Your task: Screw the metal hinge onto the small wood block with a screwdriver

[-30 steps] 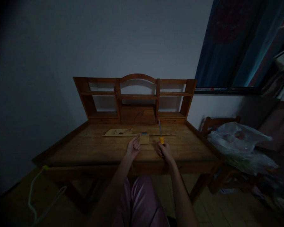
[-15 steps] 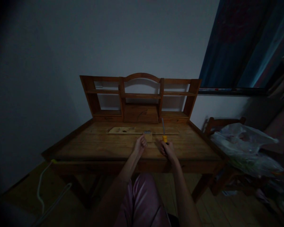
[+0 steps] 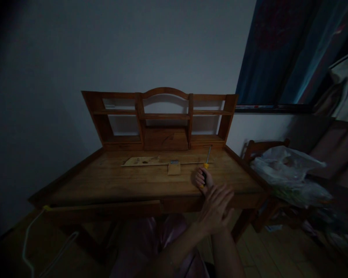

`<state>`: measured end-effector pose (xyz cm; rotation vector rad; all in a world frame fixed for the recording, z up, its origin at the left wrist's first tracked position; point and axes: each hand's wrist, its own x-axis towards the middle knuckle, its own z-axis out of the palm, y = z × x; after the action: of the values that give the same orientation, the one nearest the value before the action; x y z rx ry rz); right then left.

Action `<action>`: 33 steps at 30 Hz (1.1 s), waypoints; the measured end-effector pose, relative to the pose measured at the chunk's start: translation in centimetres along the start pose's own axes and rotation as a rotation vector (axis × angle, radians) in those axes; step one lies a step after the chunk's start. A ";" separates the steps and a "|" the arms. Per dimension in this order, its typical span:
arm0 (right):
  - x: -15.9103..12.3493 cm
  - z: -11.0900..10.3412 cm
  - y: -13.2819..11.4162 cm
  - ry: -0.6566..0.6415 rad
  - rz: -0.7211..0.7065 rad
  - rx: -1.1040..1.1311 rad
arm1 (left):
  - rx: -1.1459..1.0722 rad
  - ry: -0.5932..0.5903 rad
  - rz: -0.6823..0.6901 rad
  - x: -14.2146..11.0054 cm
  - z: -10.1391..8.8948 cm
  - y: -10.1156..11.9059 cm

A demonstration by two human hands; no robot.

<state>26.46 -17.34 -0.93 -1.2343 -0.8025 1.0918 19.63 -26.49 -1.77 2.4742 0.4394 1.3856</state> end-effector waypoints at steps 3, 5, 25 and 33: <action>0.4 -0.6 -0.3 -0.235 -0.037 0.223 | 0.048 -0.144 0.091 -1.2 1.7 -0.7; 0.4 -0.9 -0.3 -0.336 -0.049 0.335 | 0.055 -0.243 0.171 -1.8 2.6 -1.3; 0.6 -1.7 0.1 -0.555 0.054 0.610 | 0.002 -0.555 0.604 -7.0 6.6 2.1; 0.7 -1.8 0.1 -0.585 0.107 0.581 | 0.132 -0.633 0.632 -6.8 7.0 5.1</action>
<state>28.37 -17.22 -1.40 -0.4687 -0.7696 1.6657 22.90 -34.40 -8.71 3.1103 -0.4344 0.6448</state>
